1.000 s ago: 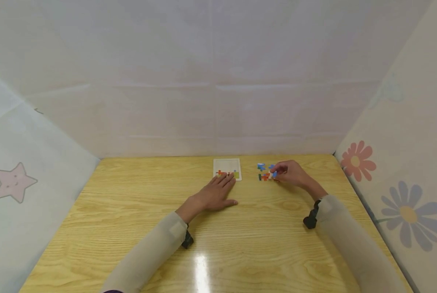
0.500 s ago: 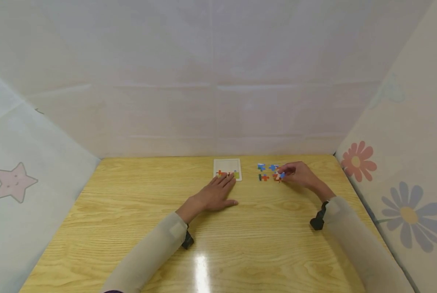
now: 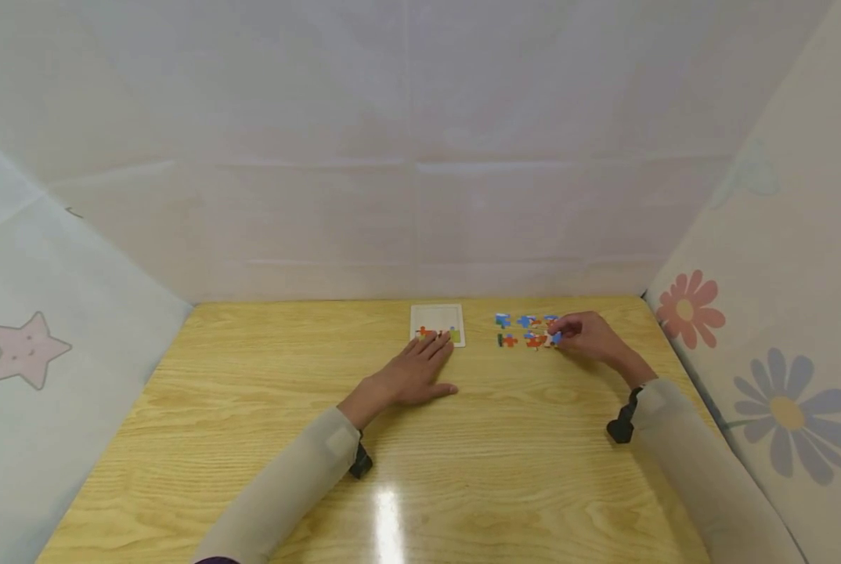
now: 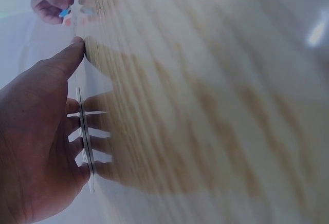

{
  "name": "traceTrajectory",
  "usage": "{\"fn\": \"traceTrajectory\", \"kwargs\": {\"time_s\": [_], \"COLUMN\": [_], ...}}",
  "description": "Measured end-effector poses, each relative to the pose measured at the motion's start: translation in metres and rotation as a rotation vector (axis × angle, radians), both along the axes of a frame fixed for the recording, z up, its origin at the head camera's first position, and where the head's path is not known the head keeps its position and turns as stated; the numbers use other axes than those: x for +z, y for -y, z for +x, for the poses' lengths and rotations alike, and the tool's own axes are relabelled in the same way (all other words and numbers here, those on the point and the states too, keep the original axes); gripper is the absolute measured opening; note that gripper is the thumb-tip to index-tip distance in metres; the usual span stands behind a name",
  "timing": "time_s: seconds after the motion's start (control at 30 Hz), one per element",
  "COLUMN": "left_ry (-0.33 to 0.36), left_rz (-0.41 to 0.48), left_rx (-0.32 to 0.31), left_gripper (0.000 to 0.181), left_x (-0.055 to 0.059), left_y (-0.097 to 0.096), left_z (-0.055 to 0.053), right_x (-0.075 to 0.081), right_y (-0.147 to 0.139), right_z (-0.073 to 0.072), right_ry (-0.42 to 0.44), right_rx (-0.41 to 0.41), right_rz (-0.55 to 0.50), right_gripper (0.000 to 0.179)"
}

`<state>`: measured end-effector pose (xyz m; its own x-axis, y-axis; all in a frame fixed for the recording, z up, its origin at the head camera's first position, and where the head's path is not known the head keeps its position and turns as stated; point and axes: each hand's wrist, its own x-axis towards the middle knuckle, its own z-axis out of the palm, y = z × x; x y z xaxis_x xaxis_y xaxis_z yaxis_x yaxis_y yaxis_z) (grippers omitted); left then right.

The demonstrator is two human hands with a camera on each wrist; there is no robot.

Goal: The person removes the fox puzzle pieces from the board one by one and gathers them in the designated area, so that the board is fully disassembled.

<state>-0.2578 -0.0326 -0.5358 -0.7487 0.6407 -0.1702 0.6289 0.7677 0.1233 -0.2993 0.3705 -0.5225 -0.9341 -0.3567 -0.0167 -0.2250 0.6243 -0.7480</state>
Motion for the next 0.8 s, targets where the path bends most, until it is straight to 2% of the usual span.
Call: {"fn": "traceTrajectory", "kwargs": {"time_s": [0.47,0.8], "left_ry": [-0.002,-0.004], "left_rz": [-0.003,-0.002], "left_rx": [0.0,-0.002], "left_gripper": [0.089,0.088], "left_x": [0.0007,0.0011], "left_y": [0.0003,-0.0004], "left_z": [0.0001,0.0001], "right_x": [-0.0078,-0.0068], "right_y": [-0.0093,-0.0073], "right_z": [-0.0049,-0.0039], "right_ry": [-0.052,-0.077], "right_rx": [0.001,0.001], "right_rz": [0.079,0.1], "right_gripper": [0.022,0.021]}}
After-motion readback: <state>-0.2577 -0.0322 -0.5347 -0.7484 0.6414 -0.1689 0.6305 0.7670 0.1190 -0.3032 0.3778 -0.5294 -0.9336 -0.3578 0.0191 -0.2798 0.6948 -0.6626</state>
